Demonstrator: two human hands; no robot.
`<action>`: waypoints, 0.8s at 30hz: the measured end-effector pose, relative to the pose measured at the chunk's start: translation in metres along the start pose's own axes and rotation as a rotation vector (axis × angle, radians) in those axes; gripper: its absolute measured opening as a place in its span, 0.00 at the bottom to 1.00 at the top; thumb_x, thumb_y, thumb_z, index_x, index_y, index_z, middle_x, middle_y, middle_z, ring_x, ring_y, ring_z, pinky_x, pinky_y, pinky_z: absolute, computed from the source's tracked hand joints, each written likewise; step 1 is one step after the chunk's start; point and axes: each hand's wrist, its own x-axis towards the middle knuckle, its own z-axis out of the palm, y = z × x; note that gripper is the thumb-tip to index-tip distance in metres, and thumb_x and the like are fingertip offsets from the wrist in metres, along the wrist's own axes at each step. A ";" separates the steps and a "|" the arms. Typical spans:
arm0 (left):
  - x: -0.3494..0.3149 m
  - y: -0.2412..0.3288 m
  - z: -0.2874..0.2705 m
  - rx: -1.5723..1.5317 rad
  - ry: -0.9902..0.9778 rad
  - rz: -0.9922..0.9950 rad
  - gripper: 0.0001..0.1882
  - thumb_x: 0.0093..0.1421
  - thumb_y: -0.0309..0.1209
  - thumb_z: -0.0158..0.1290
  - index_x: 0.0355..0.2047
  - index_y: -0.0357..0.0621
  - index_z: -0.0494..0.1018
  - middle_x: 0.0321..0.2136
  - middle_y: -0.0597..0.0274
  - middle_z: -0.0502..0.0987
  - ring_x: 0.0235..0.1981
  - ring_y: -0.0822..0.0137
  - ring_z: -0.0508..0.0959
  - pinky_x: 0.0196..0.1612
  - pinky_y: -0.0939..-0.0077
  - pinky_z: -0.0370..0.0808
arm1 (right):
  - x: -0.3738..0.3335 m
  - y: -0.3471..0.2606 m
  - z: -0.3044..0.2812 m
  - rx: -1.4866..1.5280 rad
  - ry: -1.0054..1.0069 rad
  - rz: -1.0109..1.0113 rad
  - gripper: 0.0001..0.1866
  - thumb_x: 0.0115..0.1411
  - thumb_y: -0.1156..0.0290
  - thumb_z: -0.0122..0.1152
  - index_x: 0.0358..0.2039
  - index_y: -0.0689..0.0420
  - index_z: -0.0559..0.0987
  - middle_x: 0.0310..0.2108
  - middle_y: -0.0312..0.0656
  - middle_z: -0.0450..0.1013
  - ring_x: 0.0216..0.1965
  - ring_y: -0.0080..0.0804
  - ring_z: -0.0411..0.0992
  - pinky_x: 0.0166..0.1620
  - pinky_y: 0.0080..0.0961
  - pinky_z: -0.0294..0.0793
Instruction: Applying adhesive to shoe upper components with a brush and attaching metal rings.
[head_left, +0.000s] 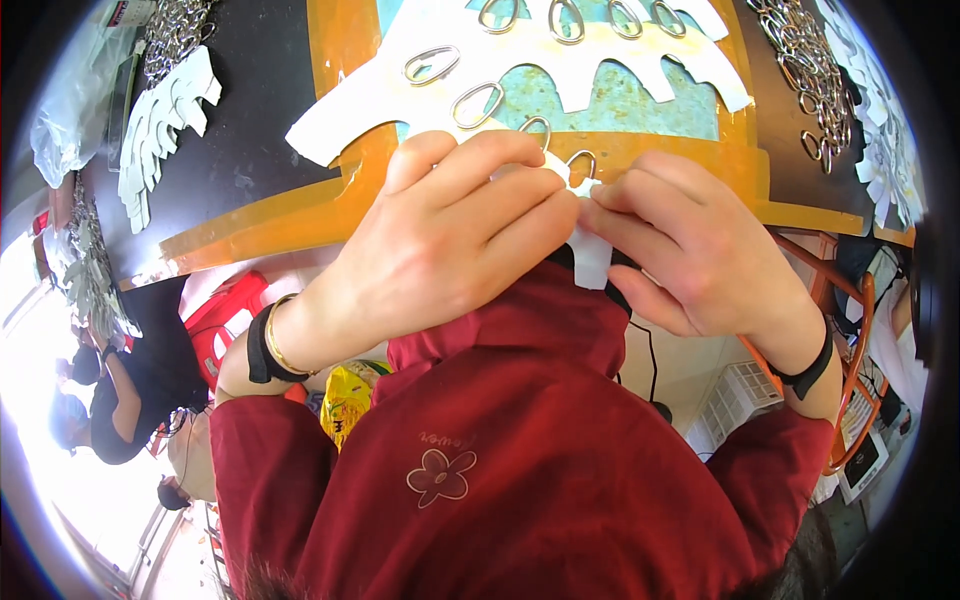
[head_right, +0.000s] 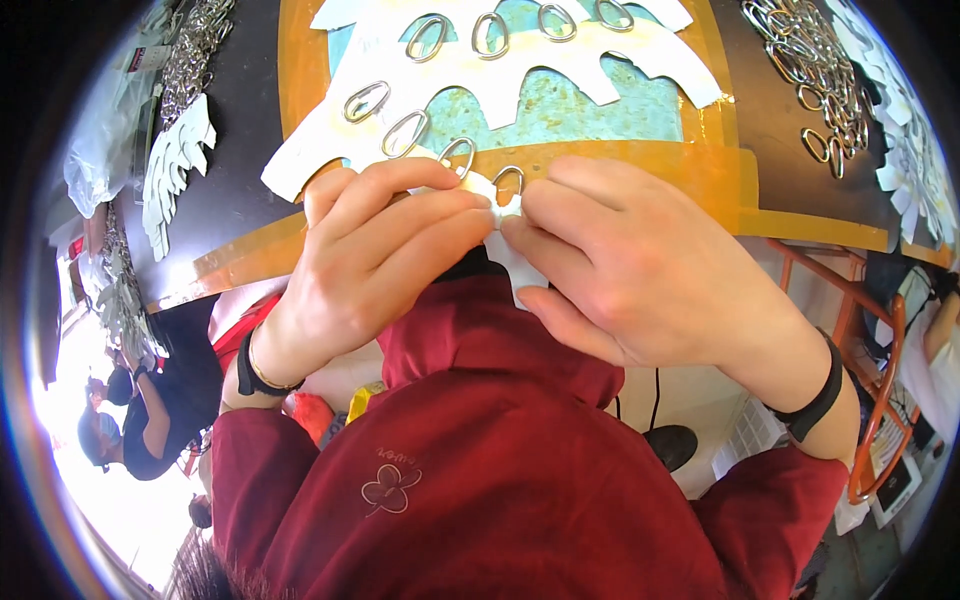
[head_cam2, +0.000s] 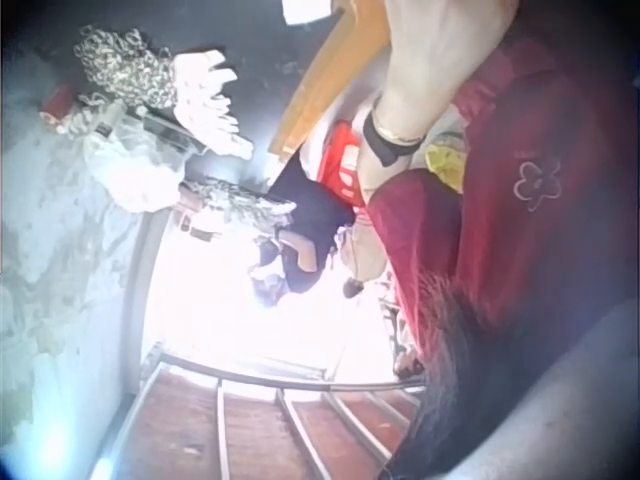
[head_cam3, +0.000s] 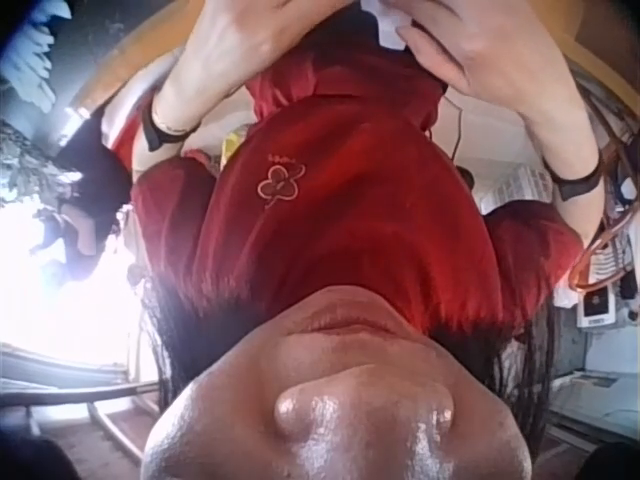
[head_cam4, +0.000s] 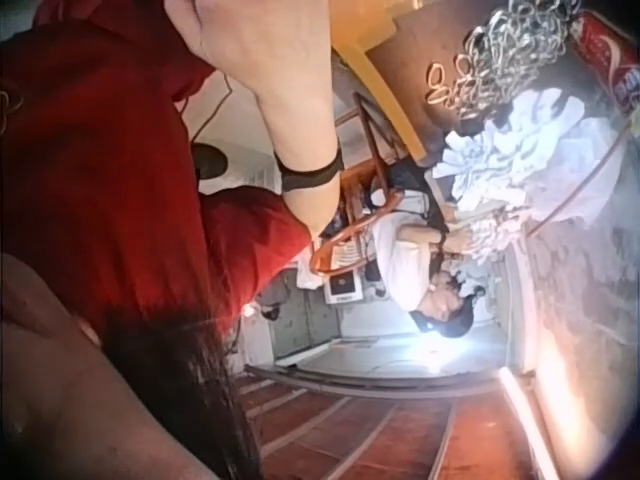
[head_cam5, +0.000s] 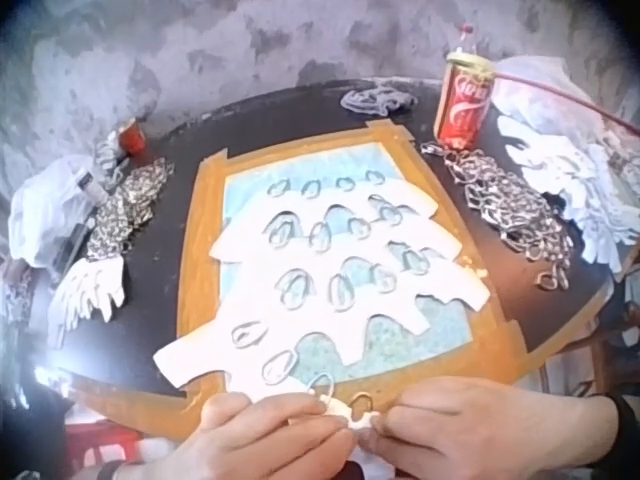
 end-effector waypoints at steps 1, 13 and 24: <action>0.001 -0.001 0.000 -0.010 -0.018 -0.001 0.15 0.47 0.28 0.61 0.38 0.46 0.79 0.37 0.71 0.80 0.43 0.69 0.79 0.43 0.75 0.62 | 0.000 0.001 -0.002 0.050 -0.031 0.015 0.17 0.49 0.68 0.66 0.37 0.63 0.78 0.30 0.41 0.63 0.33 0.38 0.65 0.37 0.30 0.69; -0.006 0.001 0.008 0.006 0.015 -0.017 0.13 0.44 0.28 0.64 0.33 0.47 0.82 0.38 0.70 0.80 0.43 0.69 0.78 0.43 0.74 0.60 | -0.004 0.006 0.013 -0.009 0.101 0.008 0.11 0.55 0.71 0.59 0.33 0.66 0.82 0.32 0.45 0.73 0.30 0.41 0.71 0.32 0.33 0.72; 0.000 -0.005 -0.007 -0.104 -0.068 -0.058 0.10 0.43 0.28 0.62 0.29 0.47 0.80 0.39 0.71 0.82 0.43 0.68 0.79 0.41 0.72 0.59 | 0.000 0.009 0.011 0.056 0.103 -0.004 0.22 0.41 0.74 0.71 0.40 0.62 0.80 0.29 0.39 0.67 0.28 0.34 0.68 0.30 0.28 0.71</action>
